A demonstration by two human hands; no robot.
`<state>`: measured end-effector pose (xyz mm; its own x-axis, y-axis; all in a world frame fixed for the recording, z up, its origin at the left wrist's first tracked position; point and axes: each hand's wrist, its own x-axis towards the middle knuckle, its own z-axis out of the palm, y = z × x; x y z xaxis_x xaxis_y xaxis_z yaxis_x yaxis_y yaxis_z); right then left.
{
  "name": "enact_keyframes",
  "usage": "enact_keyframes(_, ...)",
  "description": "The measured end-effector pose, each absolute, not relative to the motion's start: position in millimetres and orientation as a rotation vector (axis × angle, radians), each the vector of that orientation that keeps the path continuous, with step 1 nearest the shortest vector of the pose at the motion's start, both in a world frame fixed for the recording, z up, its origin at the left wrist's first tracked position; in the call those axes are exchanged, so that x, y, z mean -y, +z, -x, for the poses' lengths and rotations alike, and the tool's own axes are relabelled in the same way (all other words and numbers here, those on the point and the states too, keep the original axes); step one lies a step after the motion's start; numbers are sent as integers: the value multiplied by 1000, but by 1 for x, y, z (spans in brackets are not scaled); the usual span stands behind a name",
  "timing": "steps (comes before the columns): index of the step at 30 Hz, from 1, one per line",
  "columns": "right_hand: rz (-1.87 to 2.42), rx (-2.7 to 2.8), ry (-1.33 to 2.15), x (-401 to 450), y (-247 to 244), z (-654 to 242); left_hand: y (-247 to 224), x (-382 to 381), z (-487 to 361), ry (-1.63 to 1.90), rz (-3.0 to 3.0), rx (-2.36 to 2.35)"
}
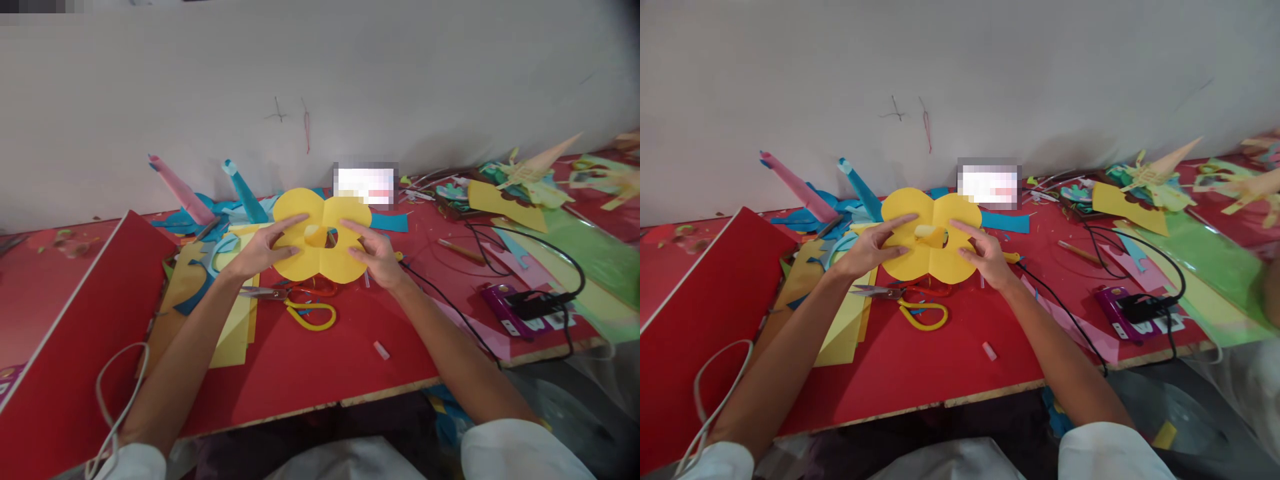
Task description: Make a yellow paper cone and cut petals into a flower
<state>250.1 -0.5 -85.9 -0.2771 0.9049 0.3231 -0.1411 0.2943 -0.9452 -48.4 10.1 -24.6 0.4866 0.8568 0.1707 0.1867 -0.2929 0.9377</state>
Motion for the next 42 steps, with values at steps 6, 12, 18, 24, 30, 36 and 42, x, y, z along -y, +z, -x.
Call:
enact_keyframes(6,758,1515,1187,1,-87,-251,-24,-11,50,846,-1870,-895)
enact_keyframes(12,750,1525,1203,1,-89,-251,-24,-11,50,843,-1904,-903)
enact_keyframes(18,768,1549,1187,0,-87,-251,-25,-11,50,848,-1938,-916)
enact_keyframes(24,769,1560,1168,1,-86,-251,-26,-12,50,841,-1938,-910)
enact_keyframes(30,815,1573,1141,3,-83,-251,-26,-12,48,873,-1880,-879)
enact_keyframes(36,880,1620,980,3,-82,-243,-27,-6,32,1103,-1632,-746)
enact_keyframes(42,829,1510,1073,5,-89,-225,-35,14,-6,942,-1655,-711)
